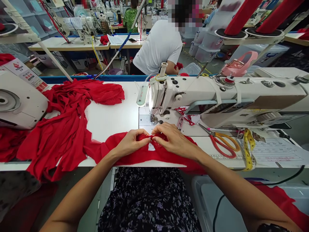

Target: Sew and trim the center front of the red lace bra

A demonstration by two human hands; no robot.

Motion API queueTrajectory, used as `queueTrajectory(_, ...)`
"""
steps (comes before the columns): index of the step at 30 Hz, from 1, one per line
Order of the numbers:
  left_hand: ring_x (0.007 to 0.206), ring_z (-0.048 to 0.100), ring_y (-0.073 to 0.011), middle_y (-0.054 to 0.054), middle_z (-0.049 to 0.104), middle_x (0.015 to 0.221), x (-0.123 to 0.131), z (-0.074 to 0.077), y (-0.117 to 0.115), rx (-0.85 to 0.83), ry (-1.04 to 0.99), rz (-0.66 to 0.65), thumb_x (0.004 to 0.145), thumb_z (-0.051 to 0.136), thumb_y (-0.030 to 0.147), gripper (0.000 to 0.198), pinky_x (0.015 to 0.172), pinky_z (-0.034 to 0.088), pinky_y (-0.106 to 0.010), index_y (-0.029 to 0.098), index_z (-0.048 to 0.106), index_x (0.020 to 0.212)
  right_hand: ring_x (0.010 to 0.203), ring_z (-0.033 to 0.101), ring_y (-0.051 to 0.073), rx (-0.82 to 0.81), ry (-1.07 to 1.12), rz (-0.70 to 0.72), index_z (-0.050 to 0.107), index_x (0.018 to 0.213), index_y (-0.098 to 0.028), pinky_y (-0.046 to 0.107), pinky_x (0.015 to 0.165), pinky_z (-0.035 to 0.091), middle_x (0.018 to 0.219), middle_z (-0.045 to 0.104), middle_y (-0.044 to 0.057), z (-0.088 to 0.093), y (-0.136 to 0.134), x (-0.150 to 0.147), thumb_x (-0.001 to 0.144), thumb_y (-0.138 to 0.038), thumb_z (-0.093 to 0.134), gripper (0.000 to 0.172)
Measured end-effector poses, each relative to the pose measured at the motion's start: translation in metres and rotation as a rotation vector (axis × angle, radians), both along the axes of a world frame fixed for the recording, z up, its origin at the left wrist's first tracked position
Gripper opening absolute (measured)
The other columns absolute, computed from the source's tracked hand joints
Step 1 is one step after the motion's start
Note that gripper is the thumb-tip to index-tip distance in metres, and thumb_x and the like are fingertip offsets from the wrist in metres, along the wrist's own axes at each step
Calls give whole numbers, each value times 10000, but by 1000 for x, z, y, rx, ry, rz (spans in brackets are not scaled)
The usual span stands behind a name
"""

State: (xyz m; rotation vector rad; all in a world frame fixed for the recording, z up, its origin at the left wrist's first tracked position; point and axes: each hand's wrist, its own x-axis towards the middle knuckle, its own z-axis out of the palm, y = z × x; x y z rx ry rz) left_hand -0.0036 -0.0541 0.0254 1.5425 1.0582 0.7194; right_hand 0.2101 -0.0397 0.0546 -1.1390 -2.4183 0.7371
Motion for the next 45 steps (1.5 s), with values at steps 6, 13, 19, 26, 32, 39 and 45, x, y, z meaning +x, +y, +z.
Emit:
queueTrajectory(6, 759, 537, -114, 7, 643, 841, 1, -2, 0, 44, -30, -13, 893, 614, 332, 178, 713, 422, -233, 171, 686, 911, 928, 537, 184, 51, 3, 3, 554, 912, -225, 347, 857, 366, 917, 616, 12, -2, -2, -1, 921, -204, 523, 39)
queueTrajectory(13, 773, 553, -121, 0, 664, 851, -2, -7, -1, 47, -45, -34, 877, 621, 307, 166, 726, 430, -241, 176, 714, 921, 856, 526, 156, -154, 64, 18, 557, 859, -220, 314, 797, 369, 884, 599, -11, 2, 1, -1, 912, -207, 526, 63)
queueTrajectory(19, 684, 479, -101, 19, 595, 768, -6, -2, -1, 3, -35, -50, 857, 633, 333, 178, 636, 383, -225, 167, 693, 878, 845, 533, 152, -247, 81, 38, 585, 861, -218, 293, 760, 372, 878, 599, -11, 3, 6, -2, 924, -261, 538, 90)
queueTrajectory(26, 688, 519, -136, -2, 603, 782, -16, 6, 4, 193, 367, -148, 928, 567, 354, 202, 633, 443, -257, 176, 662, 935, 737, 523, 161, -215, -176, 142, 575, 802, -214, 292, 688, 337, 768, 601, -15, 1, 22, 20, 904, -397, 598, 211)
queueTrajectory(32, 1119, 595, -257, -120, 675, 1164, 11, -17, -36, 974, 740, 111, 982, 513, 226, 266, 1029, 469, -439, 138, 622, 1209, 801, 562, 197, -140, -275, -38, 583, 895, -210, 309, 696, 353, 897, 661, 41, -17, 21, 21, 898, -410, 596, 201)
queueTrajectory(39, 1229, 584, -296, -183, 654, 1275, 20, -49, -66, 989, 752, 64, 981, 533, 432, 509, 1147, 414, -500, 29, 577, 1289, 956, 579, 208, 21, -178, -22, 603, 941, -211, 344, 837, 349, 978, 680, 47, -31, 20, -7, 966, -319, 520, 138)
queueTrajectory(45, 1313, 537, -299, -166, 597, 1388, 15, -51, -64, 966, 788, 29, 1001, 496, 399, 476, 1166, 376, -543, 81, 549, 1351, 885, 566, 182, 13, -114, -25, 615, 849, -202, 321, 786, 321, 885, 675, 22, -51, 38, -17, 947, -218, 532, 129)
